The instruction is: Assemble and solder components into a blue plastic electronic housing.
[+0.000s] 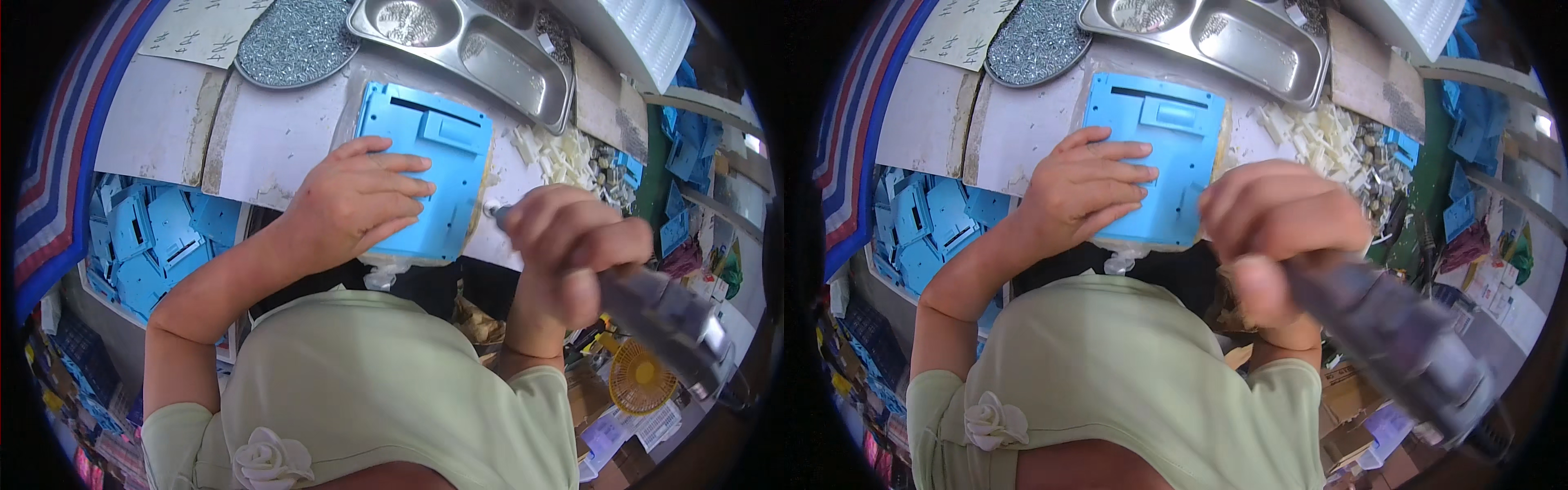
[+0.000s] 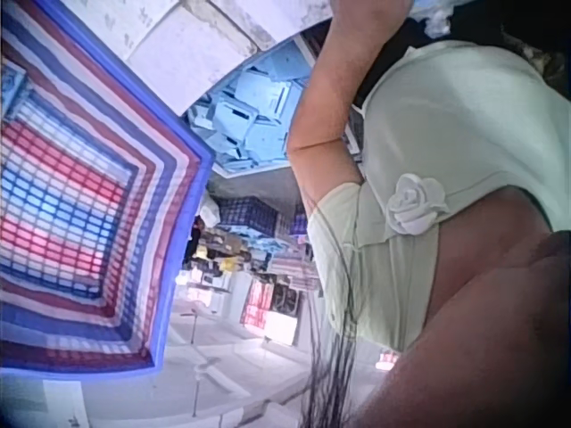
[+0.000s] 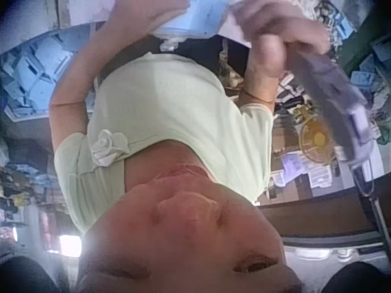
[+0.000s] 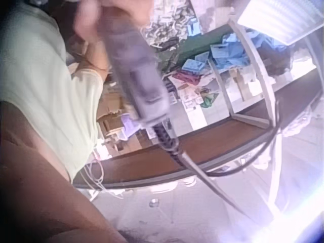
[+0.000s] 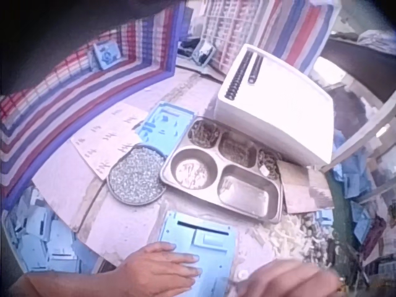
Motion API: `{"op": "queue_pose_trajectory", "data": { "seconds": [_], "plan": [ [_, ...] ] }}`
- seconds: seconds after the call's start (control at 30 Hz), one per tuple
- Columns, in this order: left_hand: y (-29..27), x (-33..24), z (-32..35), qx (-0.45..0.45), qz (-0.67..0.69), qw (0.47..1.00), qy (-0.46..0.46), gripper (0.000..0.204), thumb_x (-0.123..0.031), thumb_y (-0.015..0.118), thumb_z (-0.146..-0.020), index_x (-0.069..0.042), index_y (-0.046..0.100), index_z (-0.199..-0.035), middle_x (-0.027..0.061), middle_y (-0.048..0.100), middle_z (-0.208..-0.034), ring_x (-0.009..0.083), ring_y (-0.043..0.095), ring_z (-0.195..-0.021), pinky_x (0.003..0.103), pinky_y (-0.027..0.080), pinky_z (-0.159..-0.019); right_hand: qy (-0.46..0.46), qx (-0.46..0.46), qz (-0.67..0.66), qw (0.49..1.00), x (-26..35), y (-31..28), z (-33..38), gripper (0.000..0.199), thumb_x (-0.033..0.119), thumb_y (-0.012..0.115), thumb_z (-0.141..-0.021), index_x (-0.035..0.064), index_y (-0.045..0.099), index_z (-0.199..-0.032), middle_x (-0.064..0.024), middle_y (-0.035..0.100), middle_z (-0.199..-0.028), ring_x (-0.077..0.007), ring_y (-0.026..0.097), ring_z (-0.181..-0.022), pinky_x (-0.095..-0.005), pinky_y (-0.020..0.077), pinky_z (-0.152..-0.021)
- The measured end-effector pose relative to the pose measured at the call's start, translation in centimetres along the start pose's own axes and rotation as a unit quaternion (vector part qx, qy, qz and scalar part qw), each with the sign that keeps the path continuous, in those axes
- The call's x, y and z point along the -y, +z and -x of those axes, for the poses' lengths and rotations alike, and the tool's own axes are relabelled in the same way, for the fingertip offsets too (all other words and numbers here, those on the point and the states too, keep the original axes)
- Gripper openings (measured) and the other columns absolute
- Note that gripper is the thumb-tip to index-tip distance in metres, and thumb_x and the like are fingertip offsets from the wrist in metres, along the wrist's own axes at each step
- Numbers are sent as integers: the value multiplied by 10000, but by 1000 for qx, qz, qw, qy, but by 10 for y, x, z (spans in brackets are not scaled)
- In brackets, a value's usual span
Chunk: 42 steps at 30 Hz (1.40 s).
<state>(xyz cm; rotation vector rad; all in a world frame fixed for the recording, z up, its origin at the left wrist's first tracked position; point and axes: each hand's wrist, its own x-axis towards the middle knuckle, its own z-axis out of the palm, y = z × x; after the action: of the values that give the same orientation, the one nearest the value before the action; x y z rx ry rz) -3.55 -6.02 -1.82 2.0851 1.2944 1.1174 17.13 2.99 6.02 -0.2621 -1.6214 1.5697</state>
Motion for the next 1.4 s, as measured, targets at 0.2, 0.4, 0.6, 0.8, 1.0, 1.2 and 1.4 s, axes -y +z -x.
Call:
{"op": "queue_pose_trajectory", "data": {
  "seconds": [0.2, 0.4, 0.6, 0.8, 1.0, 1.2, 1.4],
  "plan": [
    [1, -2, 2, 7, 30, 999, -20, 123, -88, 810, -824, -122, 743, -922, 18, 763, -1148, 222, 671, -1215, 481, 446, -1071, 19, -52, 72, 996, -17, -1, -6, 347, 140, 704, -891, 65, 453, -664, -78, 560, -609, -228, 558, -516, -351, 509, -547],
    [1, 2, 2, 3, 27, 1000, -12, 138, -87, 820, -816, -124, 732, -916, 17, 760, -1162, 216, 667, -1221, 474, 441, -1071, -47, 15, -13, 999, -18, -37, -39, 213, 138, 652, -935, 79, 458, -872, -62, 516, -605, -190, 492, -515, -359, 476, -529],
    [2, -4, 5, 9, 41, 999, -33, 130, -86, 808, -817, -132, 731, -912, 18, 757, -1172, 206, 660, -1231, 455, 414, -1099, -14, 6, 60, 998, -50, -44, -56, 179, 153, 603, -966, 95, 439, -926, -34, 448, -581, -162, 449, -543, -379, 466, -573],
    [3, -1, 3, 15, 35, 999, -31, 105, -95, 794, -828, -132, 734, -906, 13, 757, -1167, 203, 652, -1244, 449, 414, -1098, 30, 16, 32, 999, -50, -48, -70, 172, 166, 619, -962, 89, 466, -961, -29, 483, -578, -158, 471, -517, -347, 458, -552],
    [4, 0, 4, -3, 28, 999, -31, 108, -98, 801, -826, -131, 731, -902, 9, 759, -1152, 205, 662, -1227, 453, 430, -1080, 2, 21, -29, 999, -9, -28, -24, 233, 167, 720, -922, 61, 516, -961, -49, 540, -614, -198, 540, -531, -358, 505, -551],
    [4, 0, 3, -11, 39, 999, -28, 107, -101, 804, -825, -125, 713, -877, 16, 763, -1134, 211, 671, -1212, 452, 437, -1071, 22, 50, 3, 998, -25, -24, -13, 219, 87, 759, -877, 39, 551, -929, -69, 563, -631, -217, 545, -529, -368, 507, -554],
    [4, -3, 4, -43, 66, 996, -36, 129, -73, 810, -809, -104, 723, -898, 34, 769, -1098, 217, 696, -1163, 469, 438, -1083, -19, 35, -62, 997, 0, -10, -30, 271, 175, 771, -916, 58, 561, -1041, -39, 580, -673, -164, 552, -563, -333, 468, -486]
  ]
}}
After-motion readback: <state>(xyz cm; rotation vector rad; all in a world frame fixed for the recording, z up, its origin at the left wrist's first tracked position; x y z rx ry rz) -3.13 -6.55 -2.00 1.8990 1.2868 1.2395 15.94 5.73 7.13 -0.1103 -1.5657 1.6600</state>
